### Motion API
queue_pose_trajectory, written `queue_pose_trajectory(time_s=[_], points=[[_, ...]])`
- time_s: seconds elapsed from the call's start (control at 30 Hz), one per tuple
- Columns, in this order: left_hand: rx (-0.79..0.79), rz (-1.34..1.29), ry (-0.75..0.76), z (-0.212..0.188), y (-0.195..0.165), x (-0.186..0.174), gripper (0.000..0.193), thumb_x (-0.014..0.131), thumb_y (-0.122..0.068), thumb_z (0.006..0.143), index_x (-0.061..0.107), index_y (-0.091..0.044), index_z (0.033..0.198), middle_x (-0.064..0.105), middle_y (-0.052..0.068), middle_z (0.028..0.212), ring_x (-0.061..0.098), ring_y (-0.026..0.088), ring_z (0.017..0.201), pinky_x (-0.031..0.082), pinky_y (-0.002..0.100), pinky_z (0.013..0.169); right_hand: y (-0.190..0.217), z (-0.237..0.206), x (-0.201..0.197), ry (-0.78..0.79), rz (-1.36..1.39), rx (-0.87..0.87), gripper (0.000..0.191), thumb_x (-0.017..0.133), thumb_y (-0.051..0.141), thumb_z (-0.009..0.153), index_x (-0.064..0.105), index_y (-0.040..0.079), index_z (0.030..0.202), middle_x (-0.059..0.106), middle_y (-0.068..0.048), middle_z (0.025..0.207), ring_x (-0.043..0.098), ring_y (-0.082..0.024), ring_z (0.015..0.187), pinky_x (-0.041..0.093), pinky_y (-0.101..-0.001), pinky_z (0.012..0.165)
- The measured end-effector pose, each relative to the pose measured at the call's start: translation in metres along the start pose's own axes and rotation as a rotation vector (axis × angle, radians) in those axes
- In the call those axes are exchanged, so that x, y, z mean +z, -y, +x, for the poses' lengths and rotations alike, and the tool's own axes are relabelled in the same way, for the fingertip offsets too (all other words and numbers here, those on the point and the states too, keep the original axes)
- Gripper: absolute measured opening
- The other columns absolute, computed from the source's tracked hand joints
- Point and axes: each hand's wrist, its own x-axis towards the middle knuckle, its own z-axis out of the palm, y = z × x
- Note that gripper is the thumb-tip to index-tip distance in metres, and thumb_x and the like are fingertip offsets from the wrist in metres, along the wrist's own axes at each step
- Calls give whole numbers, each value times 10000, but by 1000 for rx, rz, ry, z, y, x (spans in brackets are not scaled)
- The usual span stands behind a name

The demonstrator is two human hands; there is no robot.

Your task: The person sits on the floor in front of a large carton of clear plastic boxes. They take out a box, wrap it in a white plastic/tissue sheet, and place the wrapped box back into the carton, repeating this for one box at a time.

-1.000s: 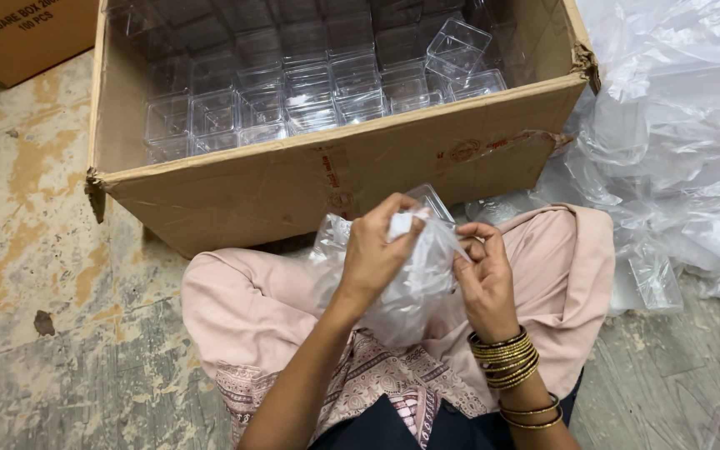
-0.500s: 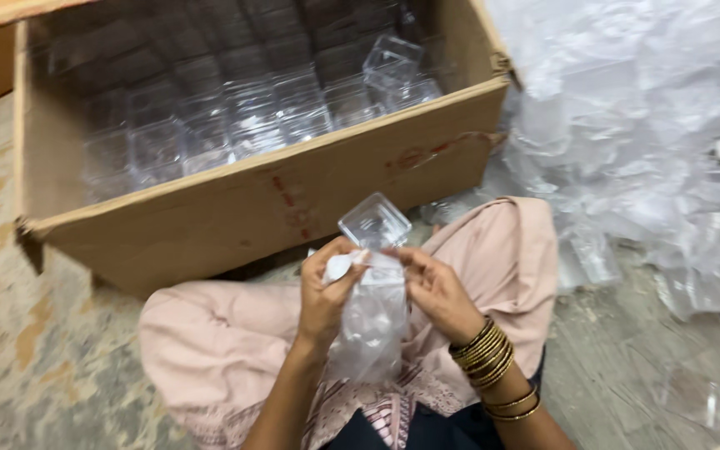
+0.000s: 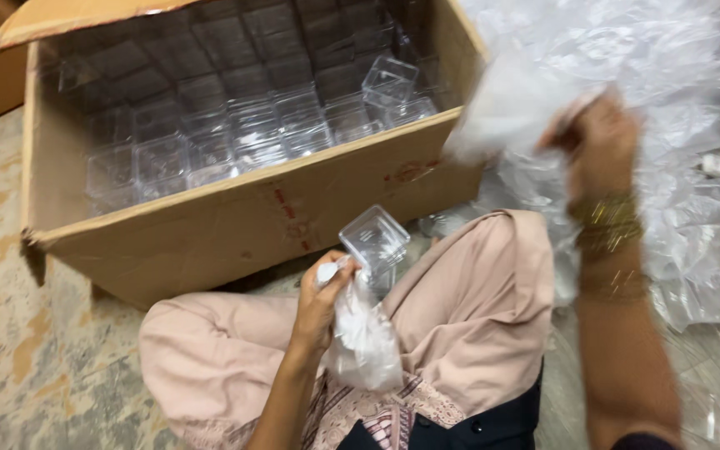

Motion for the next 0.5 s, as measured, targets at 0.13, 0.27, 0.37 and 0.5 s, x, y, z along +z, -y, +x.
queue_pose_trajectory(time_s=[0.13,0.27,0.37,0.5], points=[[-12,-94,47,-3,-19,8,312,595,-38,763,610,-51,1075,589,16,966,544,99,876,447,245,774,-6,124,-8,134,-183,-278,240,365,-55,1023,592,5,1074,740,-126,1015,790,-245,932,650,-402,877],[-5,-103,111,-9,-32,10,425,508,-36,675,581,-30,1093,575,65,1060,545,150,1005,443,270,898,-20,128,11,124,-563,-497,347,468,-122,1020,551,-73,1353,619,-181,1393,737,-246,1179,619,-367,935],[48,-94,185,-4,-34,5,475,505,-54,623,565,-29,1093,573,85,1103,545,181,1086,424,278,1005,-24,53,45,134,-712,-571,370,575,-40,1134,439,-62,1478,522,-204,1426,590,-226,1092,565,-336,922],[47,-161,290,-3,-29,2,533,511,-49,596,544,-25,1128,570,102,1132,541,199,1139,415,288,1057,-32,-99,105,699,-89,17,475,561,333,1068,438,87,1456,569,-71,1405,613,-186,1272,540,-317,1078]])
